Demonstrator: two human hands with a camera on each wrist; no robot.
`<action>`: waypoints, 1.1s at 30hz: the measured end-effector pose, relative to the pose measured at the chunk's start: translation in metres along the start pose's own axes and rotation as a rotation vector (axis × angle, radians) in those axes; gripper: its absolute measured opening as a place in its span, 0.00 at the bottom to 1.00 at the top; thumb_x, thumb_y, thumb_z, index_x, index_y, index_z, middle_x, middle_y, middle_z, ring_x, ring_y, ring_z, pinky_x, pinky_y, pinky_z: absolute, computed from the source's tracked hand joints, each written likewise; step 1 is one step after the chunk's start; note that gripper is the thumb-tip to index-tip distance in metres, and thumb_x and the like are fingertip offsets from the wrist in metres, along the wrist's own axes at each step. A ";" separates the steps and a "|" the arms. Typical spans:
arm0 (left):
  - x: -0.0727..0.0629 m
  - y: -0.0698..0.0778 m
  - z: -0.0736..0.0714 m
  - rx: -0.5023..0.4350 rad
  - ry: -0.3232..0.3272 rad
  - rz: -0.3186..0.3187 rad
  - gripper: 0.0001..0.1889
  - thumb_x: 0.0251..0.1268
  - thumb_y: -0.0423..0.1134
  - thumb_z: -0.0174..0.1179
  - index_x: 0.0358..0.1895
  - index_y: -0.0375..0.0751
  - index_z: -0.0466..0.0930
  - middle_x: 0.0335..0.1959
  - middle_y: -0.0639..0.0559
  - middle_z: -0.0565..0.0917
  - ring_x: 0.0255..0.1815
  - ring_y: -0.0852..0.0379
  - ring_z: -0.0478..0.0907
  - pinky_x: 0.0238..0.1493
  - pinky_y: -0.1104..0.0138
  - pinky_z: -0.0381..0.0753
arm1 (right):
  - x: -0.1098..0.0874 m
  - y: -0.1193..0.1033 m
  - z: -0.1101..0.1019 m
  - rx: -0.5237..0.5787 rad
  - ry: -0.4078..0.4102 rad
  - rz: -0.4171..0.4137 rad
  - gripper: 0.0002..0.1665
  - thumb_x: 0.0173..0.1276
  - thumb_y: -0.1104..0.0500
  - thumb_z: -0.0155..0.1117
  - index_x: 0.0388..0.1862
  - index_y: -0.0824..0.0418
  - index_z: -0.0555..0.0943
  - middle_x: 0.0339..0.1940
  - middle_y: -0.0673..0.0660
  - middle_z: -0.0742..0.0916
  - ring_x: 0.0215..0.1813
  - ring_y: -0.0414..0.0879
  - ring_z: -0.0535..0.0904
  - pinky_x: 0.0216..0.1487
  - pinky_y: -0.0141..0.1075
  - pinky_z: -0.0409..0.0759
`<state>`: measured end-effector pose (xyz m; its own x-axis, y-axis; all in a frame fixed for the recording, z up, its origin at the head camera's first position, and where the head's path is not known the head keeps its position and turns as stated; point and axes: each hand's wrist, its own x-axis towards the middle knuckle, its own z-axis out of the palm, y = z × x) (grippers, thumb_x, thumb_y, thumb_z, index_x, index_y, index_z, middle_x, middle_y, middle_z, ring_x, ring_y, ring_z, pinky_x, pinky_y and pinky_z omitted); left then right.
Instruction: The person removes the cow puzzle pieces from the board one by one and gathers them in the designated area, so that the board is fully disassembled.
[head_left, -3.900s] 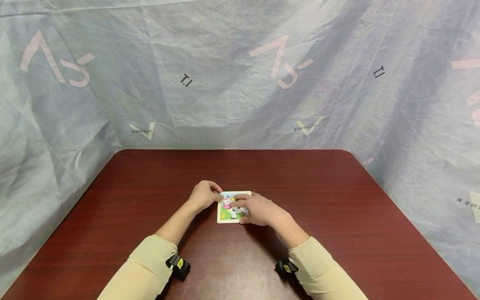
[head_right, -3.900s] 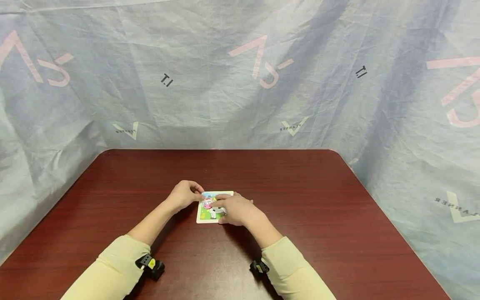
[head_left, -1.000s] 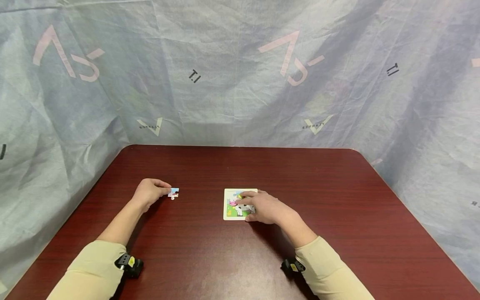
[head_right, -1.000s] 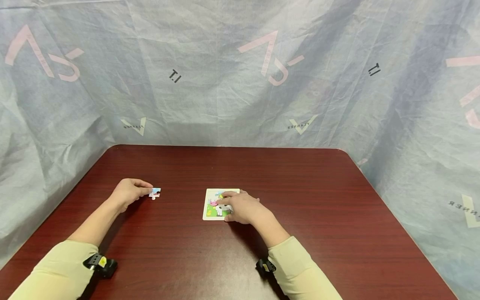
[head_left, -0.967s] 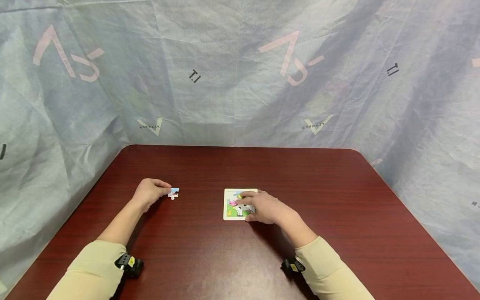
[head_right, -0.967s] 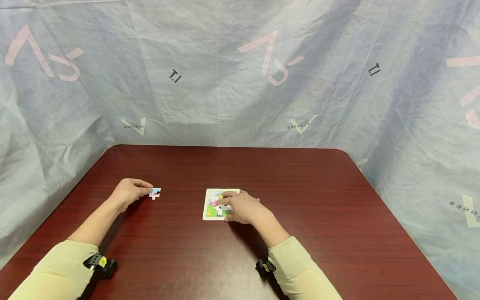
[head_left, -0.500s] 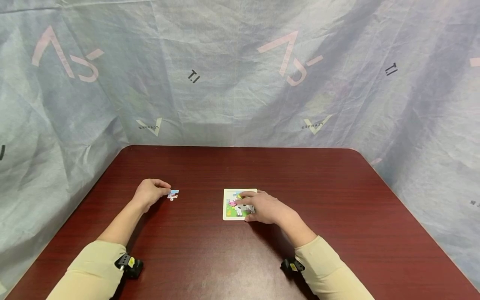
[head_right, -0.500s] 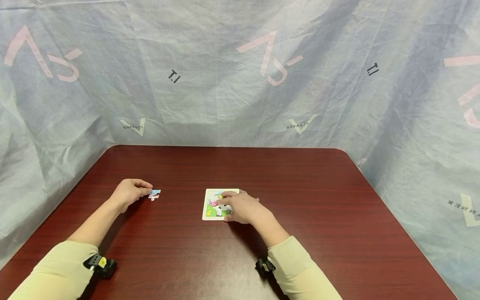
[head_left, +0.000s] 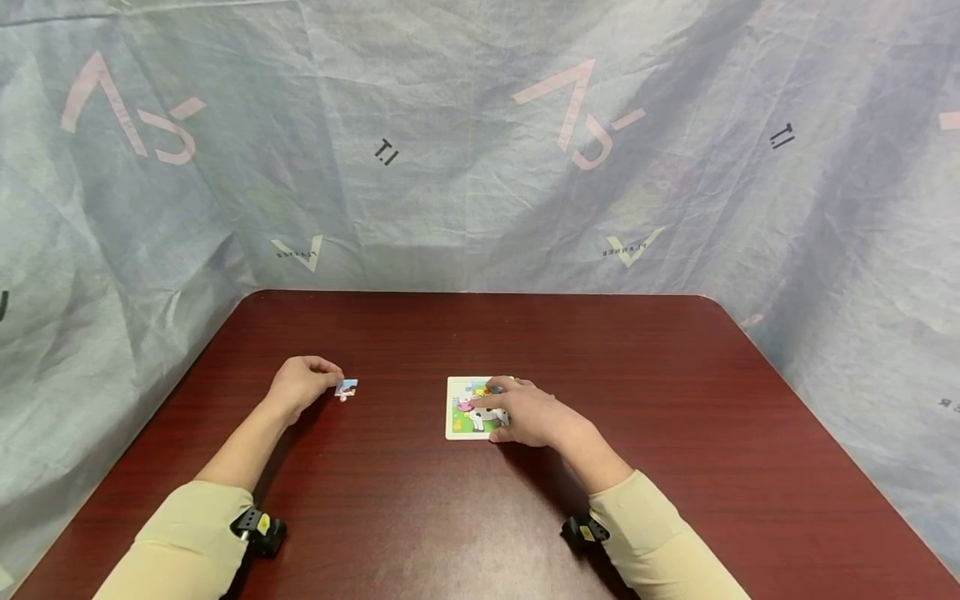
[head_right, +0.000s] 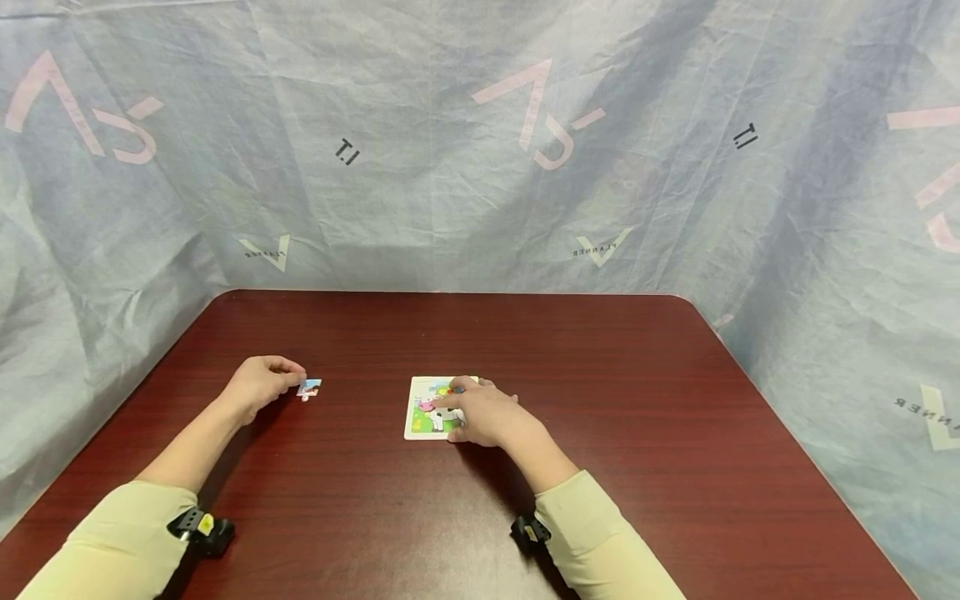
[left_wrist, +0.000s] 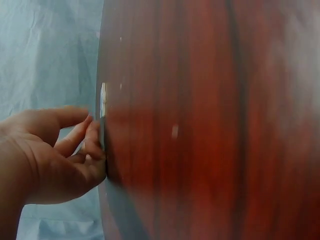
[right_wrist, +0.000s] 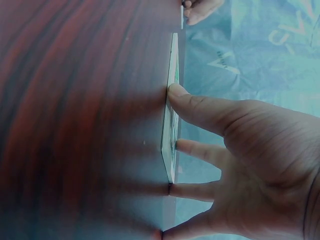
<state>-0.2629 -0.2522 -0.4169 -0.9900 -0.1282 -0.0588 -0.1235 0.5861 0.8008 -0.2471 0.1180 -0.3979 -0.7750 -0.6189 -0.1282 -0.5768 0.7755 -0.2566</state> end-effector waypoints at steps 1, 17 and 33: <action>0.000 0.001 0.001 0.010 0.024 0.010 0.11 0.71 0.37 0.60 0.46 0.30 0.84 0.47 0.38 0.82 0.48 0.43 0.74 0.44 0.59 0.72 | 0.000 0.000 0.000 0.002 0.000 -0.003 0.32 0.68 0.53 0.73 0.70 0.41 0.77 0.74 0.58 0.70 0.70 0.65 0.67 0.58 0.56 0.75; -0.008 0.060 0.052 0.027 -0.017 0.159 0.08 0.70 0.39 0.63 0.44 0.38 0.86 0.41 0.47 0.83 0.37 0.51 0.72 0.38 0.61 0.70 | 0.001 0.003 0.004 0.045 0.011 0.008 0.31 0.66 0.54 0.74 0.68 0.41 0.79 0.72 0.61 0.70 0.66 0.63 0.72 0.55 0.52 0.77; -0.008 0.098 0.122 -0.062 -0.219 0.159 0.03 0.66 0.33 0.66 0.39 0.38 0.87 0.36 0.48 0.83 0.36 0.53 0.76 0.35 0.64 0.75 | -0.001 0.006 0.003 0.050 0.035 -0.023 0.30 0.65 0.54 0.76 0.65 0.44 0.80 0.69 0.63 0.71 0.62 0.65 0.74 0.50 0.55 0.78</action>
<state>-0.2750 -0.0962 -0.4106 -0.9886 0.1412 -0.0516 0.0322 0.5340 0.8448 -0.2491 0.1230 -0.4020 -0.7709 -0.6309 -0.0881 -0.5815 0.7533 -0.3072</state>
